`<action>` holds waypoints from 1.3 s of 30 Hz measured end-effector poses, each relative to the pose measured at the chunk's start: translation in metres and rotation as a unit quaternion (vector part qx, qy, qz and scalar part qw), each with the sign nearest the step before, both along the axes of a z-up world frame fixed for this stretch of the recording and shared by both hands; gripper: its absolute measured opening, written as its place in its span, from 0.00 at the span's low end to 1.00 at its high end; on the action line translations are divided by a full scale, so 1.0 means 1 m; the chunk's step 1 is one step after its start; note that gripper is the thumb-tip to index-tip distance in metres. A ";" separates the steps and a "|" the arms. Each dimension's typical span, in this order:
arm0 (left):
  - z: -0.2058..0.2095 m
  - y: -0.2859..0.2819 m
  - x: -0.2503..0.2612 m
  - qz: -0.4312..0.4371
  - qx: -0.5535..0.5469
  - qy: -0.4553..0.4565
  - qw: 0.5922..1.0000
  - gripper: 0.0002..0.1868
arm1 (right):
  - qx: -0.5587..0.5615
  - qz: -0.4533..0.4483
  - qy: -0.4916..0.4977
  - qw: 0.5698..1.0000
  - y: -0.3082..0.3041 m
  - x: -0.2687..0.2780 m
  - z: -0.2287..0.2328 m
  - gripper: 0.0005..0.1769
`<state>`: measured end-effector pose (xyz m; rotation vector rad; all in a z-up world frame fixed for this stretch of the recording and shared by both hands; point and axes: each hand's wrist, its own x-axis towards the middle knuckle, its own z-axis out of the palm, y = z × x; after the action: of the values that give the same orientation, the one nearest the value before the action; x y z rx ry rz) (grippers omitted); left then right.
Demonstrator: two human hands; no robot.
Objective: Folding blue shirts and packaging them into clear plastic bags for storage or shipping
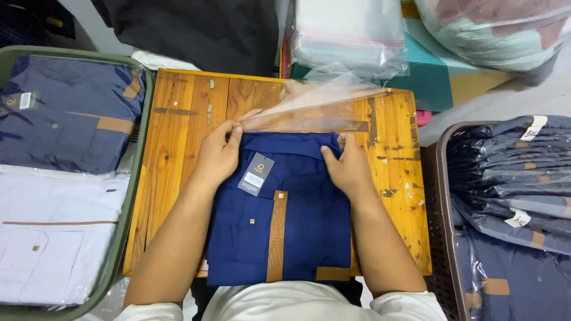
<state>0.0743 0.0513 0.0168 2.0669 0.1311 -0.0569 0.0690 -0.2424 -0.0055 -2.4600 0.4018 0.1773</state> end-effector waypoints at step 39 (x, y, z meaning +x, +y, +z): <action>-0.017 -0.021 0.010 -0.110 0.119 -0.142 0.977 0.09 | -0.145 0.175 -0.298 0.927 0.103 -0.045 0.017 0.14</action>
<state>0.0848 0.0299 0.0002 2.2956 -0.2803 0.1248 0.0236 -0.1398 0.0116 -2.6930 -0.2990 -0.5122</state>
